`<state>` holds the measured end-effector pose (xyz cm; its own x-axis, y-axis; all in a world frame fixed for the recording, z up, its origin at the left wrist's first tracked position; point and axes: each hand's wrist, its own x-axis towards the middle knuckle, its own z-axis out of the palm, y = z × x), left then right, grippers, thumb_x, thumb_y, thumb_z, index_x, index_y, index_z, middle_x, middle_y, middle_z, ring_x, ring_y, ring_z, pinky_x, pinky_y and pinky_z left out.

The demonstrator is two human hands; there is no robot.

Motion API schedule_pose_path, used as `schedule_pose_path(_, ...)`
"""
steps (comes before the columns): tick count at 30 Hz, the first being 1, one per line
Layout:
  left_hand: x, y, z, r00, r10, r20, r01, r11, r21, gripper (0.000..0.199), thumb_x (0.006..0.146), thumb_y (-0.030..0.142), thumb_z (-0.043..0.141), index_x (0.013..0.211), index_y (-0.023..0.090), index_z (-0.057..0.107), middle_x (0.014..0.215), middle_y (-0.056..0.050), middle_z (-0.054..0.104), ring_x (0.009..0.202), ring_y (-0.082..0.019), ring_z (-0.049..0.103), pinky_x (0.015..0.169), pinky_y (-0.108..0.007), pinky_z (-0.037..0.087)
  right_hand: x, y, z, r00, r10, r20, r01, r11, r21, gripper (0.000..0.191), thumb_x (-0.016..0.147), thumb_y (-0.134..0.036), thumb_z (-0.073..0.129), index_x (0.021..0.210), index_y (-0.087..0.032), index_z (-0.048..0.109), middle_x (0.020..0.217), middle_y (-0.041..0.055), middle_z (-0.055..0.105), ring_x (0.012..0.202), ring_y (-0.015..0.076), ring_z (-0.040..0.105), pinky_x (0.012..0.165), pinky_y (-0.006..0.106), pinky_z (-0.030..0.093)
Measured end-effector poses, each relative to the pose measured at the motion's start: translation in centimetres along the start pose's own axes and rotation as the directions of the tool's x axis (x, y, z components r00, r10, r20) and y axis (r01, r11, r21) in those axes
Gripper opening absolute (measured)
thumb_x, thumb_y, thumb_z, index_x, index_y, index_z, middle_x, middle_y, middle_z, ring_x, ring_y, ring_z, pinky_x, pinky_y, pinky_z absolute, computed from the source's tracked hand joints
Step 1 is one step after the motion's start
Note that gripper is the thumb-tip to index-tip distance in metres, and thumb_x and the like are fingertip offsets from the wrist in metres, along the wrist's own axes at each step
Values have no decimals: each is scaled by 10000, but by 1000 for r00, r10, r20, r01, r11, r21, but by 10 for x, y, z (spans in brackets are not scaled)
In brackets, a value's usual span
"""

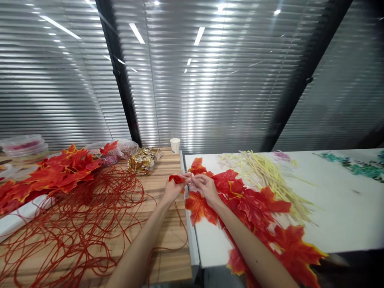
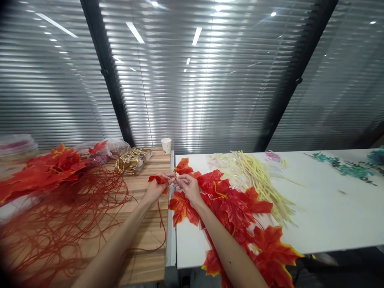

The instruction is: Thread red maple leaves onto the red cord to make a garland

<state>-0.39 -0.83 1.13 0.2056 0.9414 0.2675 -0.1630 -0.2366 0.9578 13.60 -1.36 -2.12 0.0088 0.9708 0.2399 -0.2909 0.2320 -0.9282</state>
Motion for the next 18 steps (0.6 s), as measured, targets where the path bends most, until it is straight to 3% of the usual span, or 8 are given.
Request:
schedule_pose_path(5,1,-2,-3,997,15,73,-18,999,48,179,633,276,672,602,177,527,916,-89,687,917,-207,607,885,-373,424,-1,-2,-2,1000,-20,3,20,1000,-21,197,707,-341,680,777,-165,623,759,57,715,638,160,659,570,251,477)
schedule_pose_path(11,1,-7,-6,998,36,55,-42,991,126,125,644,256,657,637,165,571,977,-94,678,897,-205,611,850,-351,442,-1,-1,-5,999,-23,39,25,999,-42,200,725,-349,663,793,-162,642,767,60,710,646,163,650,594,269,485)
schedule_pose_path(15,-1,-4,-5,995,36,90,-44,995,95,173,613,269,703,738,162,648,964,-92,687,913,-218,606,847,-344,443,1,1,-4,999,-26,-41,24,998,-55,196,701,-345,677,768,-166,632,682,29,691,600,151,634,566,254,470)
schedule_pose_path(18,-2,-1,-5,983,-35,179,44,998,-44,290,640,377,695,841,167,682,979,-95,687,996,-251,582,903,-361,411,4,2,-4,990,-27,-139,19,998,-54,223,662,-351,700,754,-165,620,648,24,681,586,152,628,559,251,461)
